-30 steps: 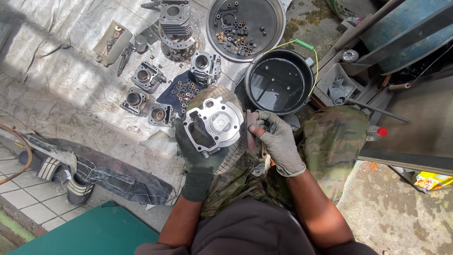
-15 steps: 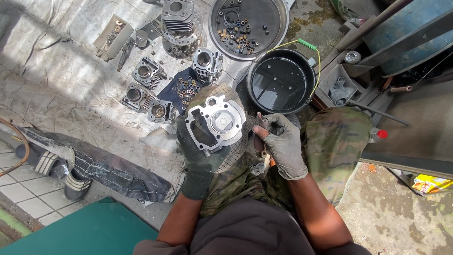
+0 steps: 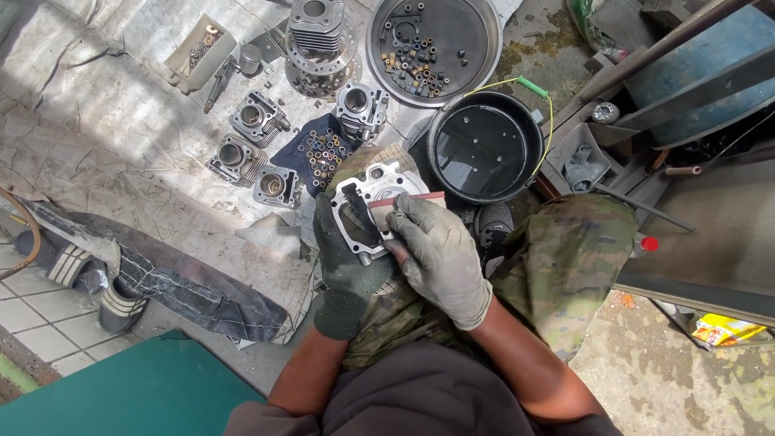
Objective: Sanding the gasket mating surface of a motorcycle engine component to remove residue and prepare it for assembly.
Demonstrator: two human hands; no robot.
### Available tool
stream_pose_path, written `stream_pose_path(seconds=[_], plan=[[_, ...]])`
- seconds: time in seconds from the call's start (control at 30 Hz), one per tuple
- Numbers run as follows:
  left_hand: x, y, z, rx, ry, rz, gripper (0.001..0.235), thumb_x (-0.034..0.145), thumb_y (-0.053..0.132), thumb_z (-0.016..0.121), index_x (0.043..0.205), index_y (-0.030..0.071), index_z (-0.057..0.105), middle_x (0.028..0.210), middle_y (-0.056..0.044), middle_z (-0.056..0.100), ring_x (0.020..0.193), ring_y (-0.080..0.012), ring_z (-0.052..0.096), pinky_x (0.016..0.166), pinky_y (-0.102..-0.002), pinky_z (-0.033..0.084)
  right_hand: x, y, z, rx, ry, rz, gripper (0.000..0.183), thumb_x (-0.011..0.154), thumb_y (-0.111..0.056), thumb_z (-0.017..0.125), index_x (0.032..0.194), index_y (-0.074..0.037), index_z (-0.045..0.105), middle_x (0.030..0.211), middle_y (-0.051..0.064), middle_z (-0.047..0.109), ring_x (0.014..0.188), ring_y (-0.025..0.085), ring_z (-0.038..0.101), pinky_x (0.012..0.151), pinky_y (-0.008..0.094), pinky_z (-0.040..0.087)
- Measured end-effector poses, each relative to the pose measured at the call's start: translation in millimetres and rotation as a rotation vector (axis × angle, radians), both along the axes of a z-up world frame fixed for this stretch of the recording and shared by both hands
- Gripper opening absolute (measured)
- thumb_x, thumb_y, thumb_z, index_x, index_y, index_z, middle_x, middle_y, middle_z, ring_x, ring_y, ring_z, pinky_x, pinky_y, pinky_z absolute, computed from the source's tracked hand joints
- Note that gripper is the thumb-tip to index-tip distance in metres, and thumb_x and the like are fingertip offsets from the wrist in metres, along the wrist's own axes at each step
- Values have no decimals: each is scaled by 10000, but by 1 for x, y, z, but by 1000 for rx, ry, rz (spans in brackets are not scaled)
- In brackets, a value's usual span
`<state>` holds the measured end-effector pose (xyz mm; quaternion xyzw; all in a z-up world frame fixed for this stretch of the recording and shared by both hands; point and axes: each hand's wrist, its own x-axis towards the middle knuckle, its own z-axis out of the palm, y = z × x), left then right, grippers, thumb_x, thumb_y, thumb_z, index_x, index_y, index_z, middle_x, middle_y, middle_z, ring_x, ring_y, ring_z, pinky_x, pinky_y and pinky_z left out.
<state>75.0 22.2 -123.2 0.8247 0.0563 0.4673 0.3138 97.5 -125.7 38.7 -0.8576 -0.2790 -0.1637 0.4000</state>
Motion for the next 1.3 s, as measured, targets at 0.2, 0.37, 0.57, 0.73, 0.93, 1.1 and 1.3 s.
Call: stream_pose_path(seconds=[0.2,0.37,0.57,0.73,0.93,1.1,1.3], plan=[[1,-11,12,239,95,191,763,957,547,420,1467,-13,513,1350,-253,511,1238,-368,560,1028,-454,529,15,5,-8,-287,-42,60,502,1014,-316,564,1441,-54,553,1370,212,620,1328,388,556,1136,544,371],[7,2,21,521,201,320,674,1012,522,367,1408,31,606,1355,-233,528,1235,-376,564,985,-492,554,-22,-2,-2,-426,-46,53,478,995,-265,551,1420,-47,574,1399,217,605,1344,370,546,1136,508,371],[6,-17,29,480,264,409,666,957,546,648,1410,61,590,1378,-227,500,1261,-368,562,974,-481,573,3,0,-13,-413,33,15,567,997,-341,589,1502,-100,504,1501,180,539,1425,338,474,1203,519,291],[-5,-10,49,607,353,275,691,1033,545,441,1456,6,536,1402,-289,494,1328,-434,501,1035,-542,537,-31,-4,-15,-547,50,-7,613,953,-400,596,1483,-105,510,1491,178,545,1409,330,491,1203,511,284],[-12,-10,66,615,345,245,679,1028,525,452,1455,4,534,1393,-294,493,1309,-436,506,1024,-537,542,21,3,-16,-426,64,-14,536,1012,-376,570,1478,-117,520,1471,171,567,1395,354,504,1182,533,307],[0,-9,77,596,313,240,667,1022,505,464,1454,1,533,1384,-298,492,1291,-439,512,1014,-531,546,-26,-7,-36,-499,-14,-18,617,855,-212,679,1449,-122,539,1473,187,555,1388,363,508,1184,519,346],[4,-6,79,590,299,223,653,1016,480,478,1453,-3,531,1373,-303,491,1269,-441,519,1001,-524,551,-22,-10,-39,-254,-28,-17,484,844,-120,696,1325,-158,655,1338,183,603,1236,405,582,1016,527,475]])
